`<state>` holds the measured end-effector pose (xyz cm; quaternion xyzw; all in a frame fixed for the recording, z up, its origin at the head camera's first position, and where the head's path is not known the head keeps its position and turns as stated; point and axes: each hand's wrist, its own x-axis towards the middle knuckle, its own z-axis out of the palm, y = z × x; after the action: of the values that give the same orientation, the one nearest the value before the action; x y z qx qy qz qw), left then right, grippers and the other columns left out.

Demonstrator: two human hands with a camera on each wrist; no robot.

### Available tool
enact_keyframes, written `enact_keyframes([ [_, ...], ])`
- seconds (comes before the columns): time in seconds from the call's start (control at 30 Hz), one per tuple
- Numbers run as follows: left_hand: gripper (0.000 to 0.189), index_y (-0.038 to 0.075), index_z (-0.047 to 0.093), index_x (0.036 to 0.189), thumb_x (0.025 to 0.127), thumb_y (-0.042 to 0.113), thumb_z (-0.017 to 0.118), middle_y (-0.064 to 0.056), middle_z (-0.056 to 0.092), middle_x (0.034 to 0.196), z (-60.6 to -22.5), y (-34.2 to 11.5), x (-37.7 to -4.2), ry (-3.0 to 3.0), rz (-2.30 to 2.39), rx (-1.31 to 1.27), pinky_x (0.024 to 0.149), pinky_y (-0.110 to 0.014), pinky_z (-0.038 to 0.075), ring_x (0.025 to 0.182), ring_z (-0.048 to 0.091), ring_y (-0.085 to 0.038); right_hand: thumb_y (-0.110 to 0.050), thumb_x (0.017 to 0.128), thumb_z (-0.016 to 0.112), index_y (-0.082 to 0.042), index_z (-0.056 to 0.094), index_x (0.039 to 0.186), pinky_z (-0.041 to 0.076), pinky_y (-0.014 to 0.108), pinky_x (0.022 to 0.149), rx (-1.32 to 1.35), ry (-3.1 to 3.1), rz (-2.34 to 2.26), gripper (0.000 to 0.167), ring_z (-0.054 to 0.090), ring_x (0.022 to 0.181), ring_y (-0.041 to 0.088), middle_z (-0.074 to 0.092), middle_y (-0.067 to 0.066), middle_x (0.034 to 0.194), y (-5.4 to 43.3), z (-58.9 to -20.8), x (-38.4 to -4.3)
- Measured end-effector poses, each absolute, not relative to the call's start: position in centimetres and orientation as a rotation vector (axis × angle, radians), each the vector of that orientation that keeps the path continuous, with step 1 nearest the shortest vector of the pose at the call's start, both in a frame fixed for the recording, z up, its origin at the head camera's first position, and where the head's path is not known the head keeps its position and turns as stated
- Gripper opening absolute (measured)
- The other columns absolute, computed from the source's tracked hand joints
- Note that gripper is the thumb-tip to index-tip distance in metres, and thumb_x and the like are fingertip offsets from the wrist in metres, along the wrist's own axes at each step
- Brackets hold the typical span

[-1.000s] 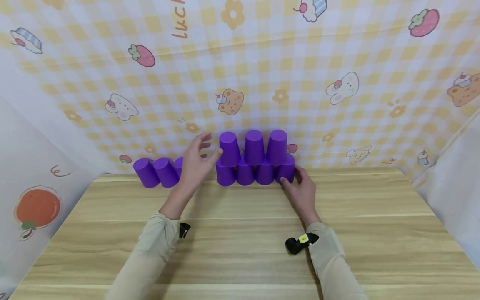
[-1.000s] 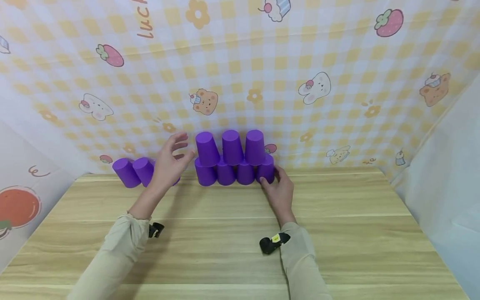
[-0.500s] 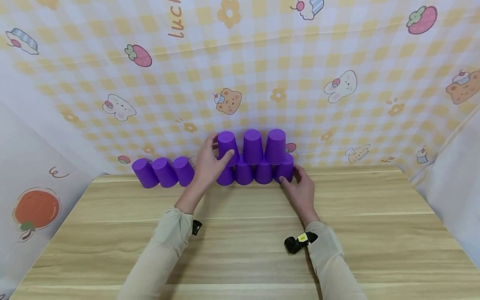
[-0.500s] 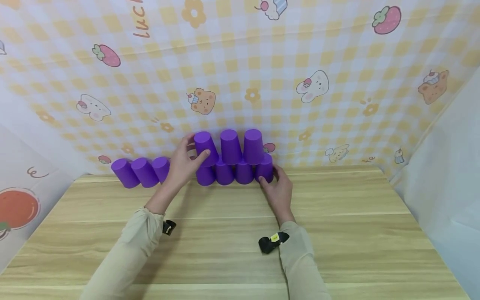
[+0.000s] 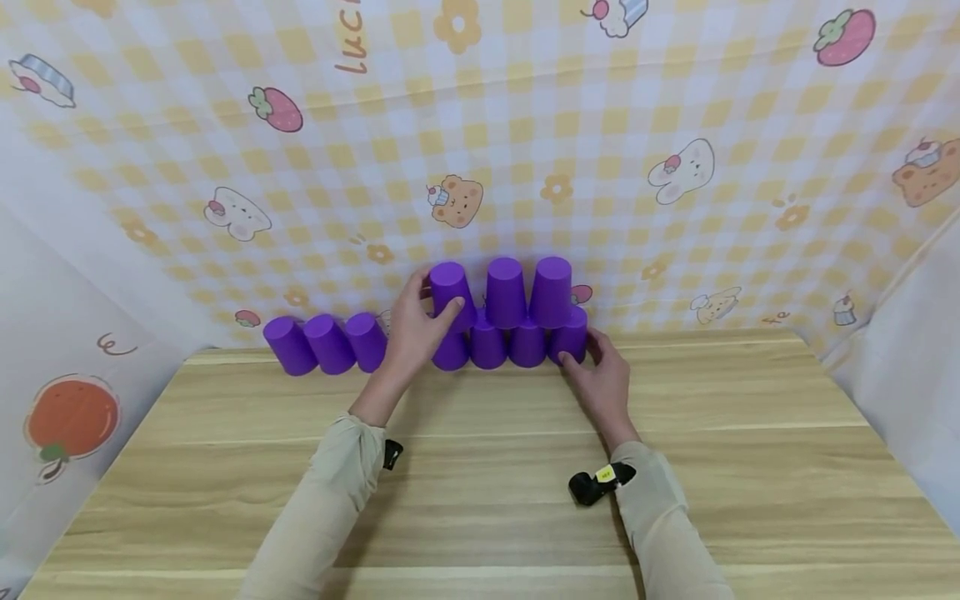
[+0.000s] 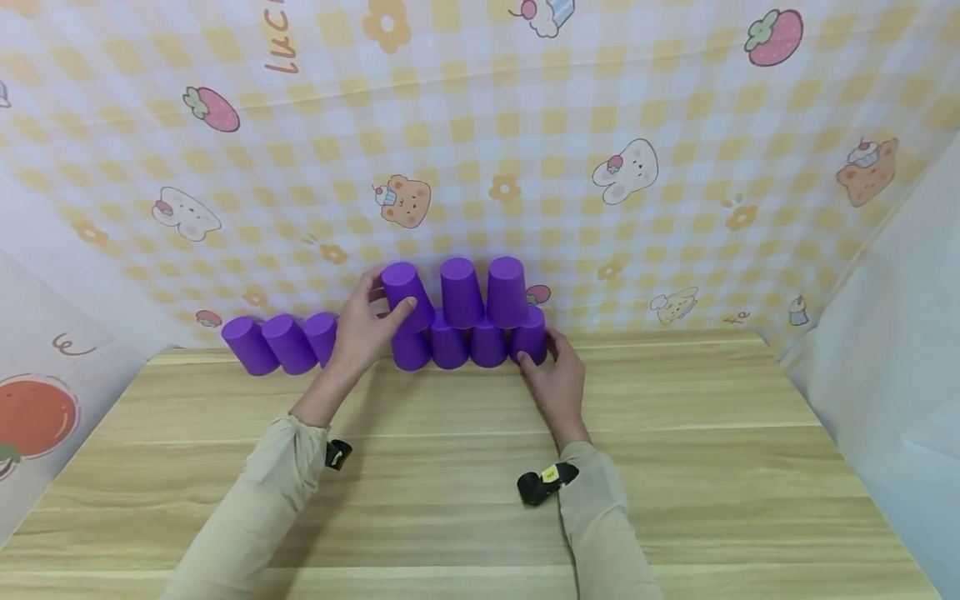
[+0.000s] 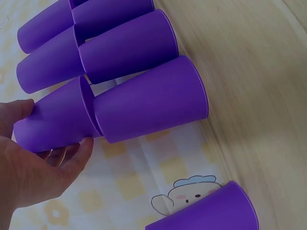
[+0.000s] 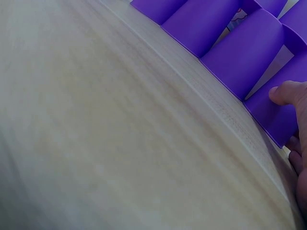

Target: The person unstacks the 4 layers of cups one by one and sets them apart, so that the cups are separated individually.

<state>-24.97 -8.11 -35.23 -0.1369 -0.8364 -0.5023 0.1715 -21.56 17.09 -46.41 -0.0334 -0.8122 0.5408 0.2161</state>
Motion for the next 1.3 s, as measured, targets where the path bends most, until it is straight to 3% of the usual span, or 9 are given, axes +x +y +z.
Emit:
enact_keyframes([
  [1.3,0.054,0.003,0.05,0.128,0.081,0.018,0.073,-0.013,0.059,0.116,-34.8,-13.2,-22.4,-2.316,-1.384,-0.286,0.08,-0.038,0.051,0.104,0.056,-0.025,-0.013,0.079,0.073,0.002,0.052,0.125,0.042,0.032,0.097,-0.101,-2.248,1.494,0.053,0.054,0.114,0.029,0.056,0.021,0.122,17.0,-46.2,-21.6],
])
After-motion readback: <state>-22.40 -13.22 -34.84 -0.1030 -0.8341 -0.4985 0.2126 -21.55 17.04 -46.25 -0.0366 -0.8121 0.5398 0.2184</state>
